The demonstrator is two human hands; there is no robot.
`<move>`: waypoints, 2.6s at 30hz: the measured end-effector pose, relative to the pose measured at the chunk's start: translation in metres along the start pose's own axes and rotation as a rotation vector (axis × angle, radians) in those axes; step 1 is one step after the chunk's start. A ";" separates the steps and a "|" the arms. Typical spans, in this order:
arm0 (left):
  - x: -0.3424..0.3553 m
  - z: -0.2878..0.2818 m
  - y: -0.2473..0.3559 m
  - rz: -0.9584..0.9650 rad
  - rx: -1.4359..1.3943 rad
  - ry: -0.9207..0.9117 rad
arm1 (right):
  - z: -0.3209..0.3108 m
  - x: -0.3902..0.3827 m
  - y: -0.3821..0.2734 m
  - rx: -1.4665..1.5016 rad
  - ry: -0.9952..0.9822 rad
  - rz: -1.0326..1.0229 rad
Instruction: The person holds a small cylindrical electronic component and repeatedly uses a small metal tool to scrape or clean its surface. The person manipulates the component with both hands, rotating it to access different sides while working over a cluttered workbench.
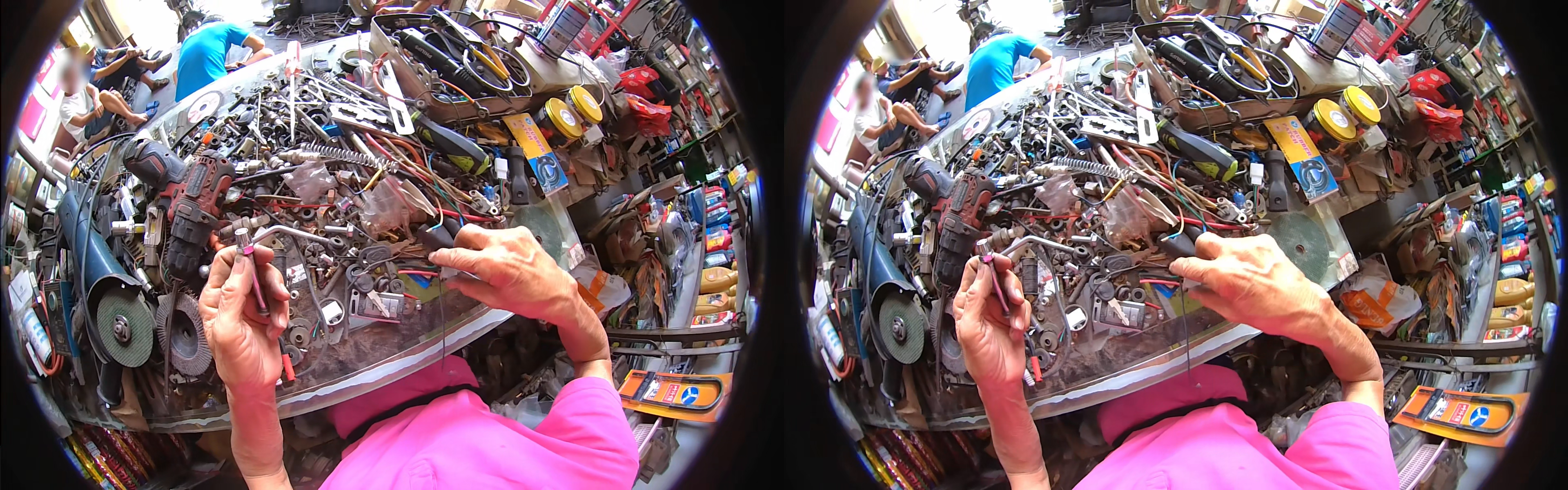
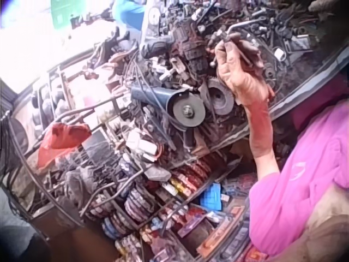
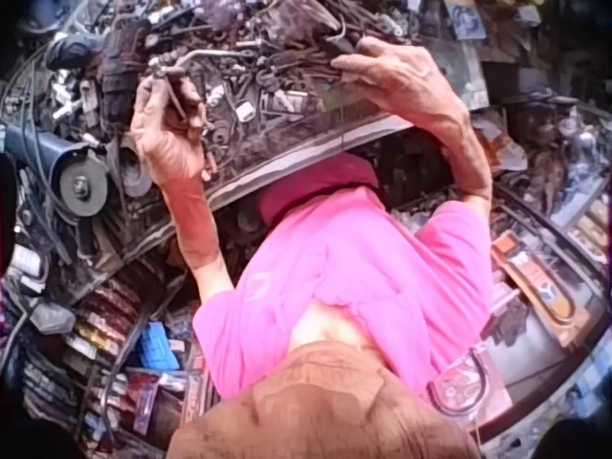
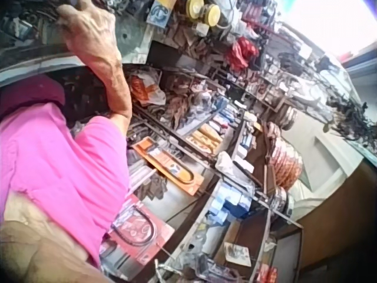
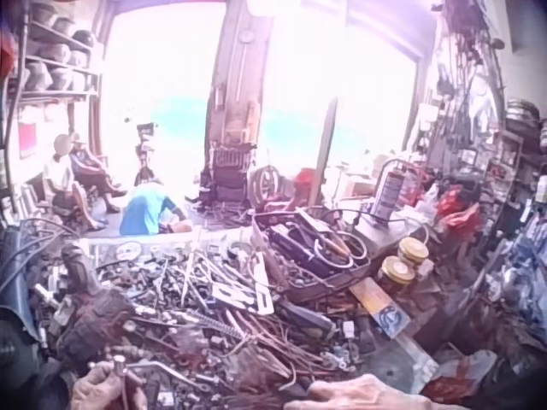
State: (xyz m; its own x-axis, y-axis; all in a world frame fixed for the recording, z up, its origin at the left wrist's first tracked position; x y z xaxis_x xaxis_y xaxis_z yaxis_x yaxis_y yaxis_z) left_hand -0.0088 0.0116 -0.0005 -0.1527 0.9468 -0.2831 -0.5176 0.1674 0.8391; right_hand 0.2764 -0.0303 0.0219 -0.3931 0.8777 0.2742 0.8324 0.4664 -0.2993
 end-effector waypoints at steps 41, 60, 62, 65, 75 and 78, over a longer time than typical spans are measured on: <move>-0.008 0.007 -0.003 -0.048 0.137 -0.029 | 0.032 0.071 -0.024 -0.166 0.282 0.097; -0.010 0.001 -0.004 -0.164 0.164 -0.144 | 0.027 0.068 -0.018 0.102 0.386 0.122; -0.007 0.004 0.002 -0.133 0.193 -0.108 | 0.020 0.076 -0.009 0.091 0.450 0.084; -0.005 0.000 0.002 -0.125 0.208 -0.074 | 0.017 0.081 0.001 0.316 0.453 0.289; -0.010 0.006 -0.002 -0.194 0.141 -0.105 | 0.017 0.074 0.030 1.263 0.473 0.699; -0.009 0.004 -0.003 -0.187 0.135 -0.107 | 0.016 0.074 0.031 1.263 0.431 0.695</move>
State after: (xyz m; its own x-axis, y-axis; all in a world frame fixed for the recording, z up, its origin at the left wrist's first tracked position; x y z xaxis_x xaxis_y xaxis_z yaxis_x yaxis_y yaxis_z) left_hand -0.0032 0.0040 0.0013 0.0290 0.9186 -0.3940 -0.4103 0.3704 0.8333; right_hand 0.2668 0.0507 0.0183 0.2563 0.9636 -0.0764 -0.1633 -0.0348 -0.9860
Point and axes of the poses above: each hand's wrist, its own x-axis towards the middle knuckle, its own z-axis out of the palm, y = z × x, the point moved 1 cm from there along x, towards the middle knuckle, and after that the axes turned 15 degrees about y, right-handed, at the moved point
